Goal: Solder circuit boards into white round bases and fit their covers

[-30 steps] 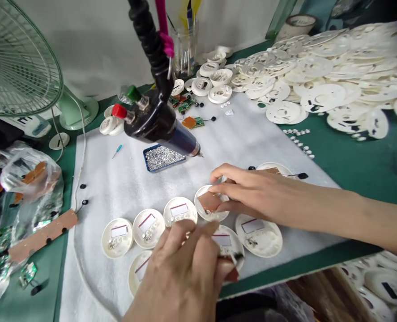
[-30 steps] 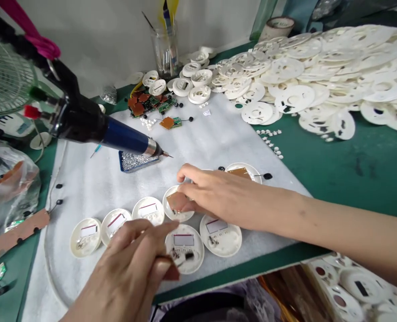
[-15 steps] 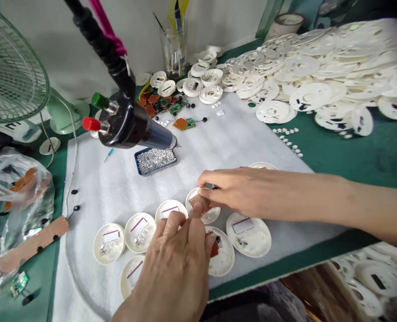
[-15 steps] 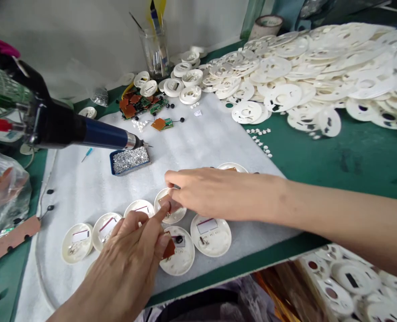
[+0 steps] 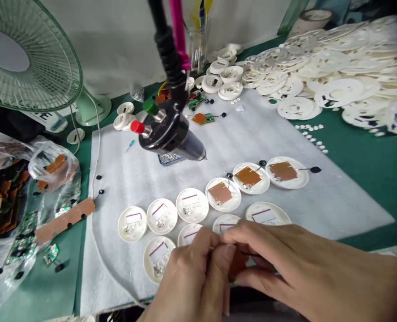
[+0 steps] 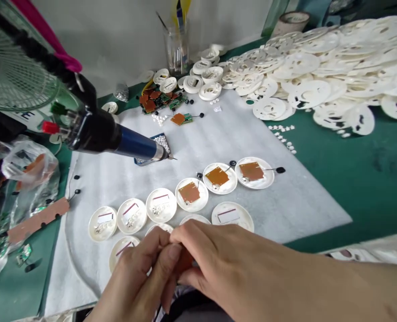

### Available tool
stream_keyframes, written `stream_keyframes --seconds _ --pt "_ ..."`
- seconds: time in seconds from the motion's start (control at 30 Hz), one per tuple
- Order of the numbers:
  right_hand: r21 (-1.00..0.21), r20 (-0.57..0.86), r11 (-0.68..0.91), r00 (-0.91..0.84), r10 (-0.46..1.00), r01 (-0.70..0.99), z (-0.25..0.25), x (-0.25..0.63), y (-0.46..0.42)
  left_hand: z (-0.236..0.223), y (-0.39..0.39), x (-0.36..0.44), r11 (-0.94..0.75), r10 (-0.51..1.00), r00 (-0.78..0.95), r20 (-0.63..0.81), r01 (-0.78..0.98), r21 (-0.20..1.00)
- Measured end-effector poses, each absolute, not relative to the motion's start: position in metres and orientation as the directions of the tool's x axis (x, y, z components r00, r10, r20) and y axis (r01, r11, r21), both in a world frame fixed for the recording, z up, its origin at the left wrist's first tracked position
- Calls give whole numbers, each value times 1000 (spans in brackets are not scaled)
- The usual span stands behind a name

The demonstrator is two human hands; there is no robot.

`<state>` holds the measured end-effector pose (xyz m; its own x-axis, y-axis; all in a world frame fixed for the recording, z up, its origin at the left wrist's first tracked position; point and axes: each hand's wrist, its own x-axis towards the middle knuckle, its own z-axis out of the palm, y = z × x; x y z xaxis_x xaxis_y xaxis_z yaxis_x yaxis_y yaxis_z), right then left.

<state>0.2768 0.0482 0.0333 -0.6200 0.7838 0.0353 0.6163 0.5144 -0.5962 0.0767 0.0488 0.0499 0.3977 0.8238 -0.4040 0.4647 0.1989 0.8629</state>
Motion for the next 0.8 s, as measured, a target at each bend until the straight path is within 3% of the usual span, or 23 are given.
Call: stream_keyframes --seconds 0.1,0.2,0.27,0.33,0.37,0.47,0.6,0.8 --pt "-567 47 560 -655 755 605 37 261 61 47 50 62 226 829 376 -413 450 864" --pt "-490 117 599 -632 766 634 32 247 83 44 58 37 48 956 208 -205 581 813" --pt "-441 160 589 -586 794 677 22 238 98 39 67 21 -144 990 107 96 741 656" --pt "-417 173 565 -548 818 712 11 231 111 32 75 11 -331 926 194 325 830 449" --pt "-413 154 555 -545 824 722 7 229 115 28 78 9 -418 887 286 364 833 364" --pt "-436 98 532 -549 830 726 -1 224 120 17 84 13 -561 817 488 309 797 224" --pt "-463 86 516 -543 835 721 -3 223 114 10 84 19 -538 838 507 204 829 151" --pt "-368 108 554 -558 823 747 -9 223 106 10 83 17 -548 831 532 161 832 80"
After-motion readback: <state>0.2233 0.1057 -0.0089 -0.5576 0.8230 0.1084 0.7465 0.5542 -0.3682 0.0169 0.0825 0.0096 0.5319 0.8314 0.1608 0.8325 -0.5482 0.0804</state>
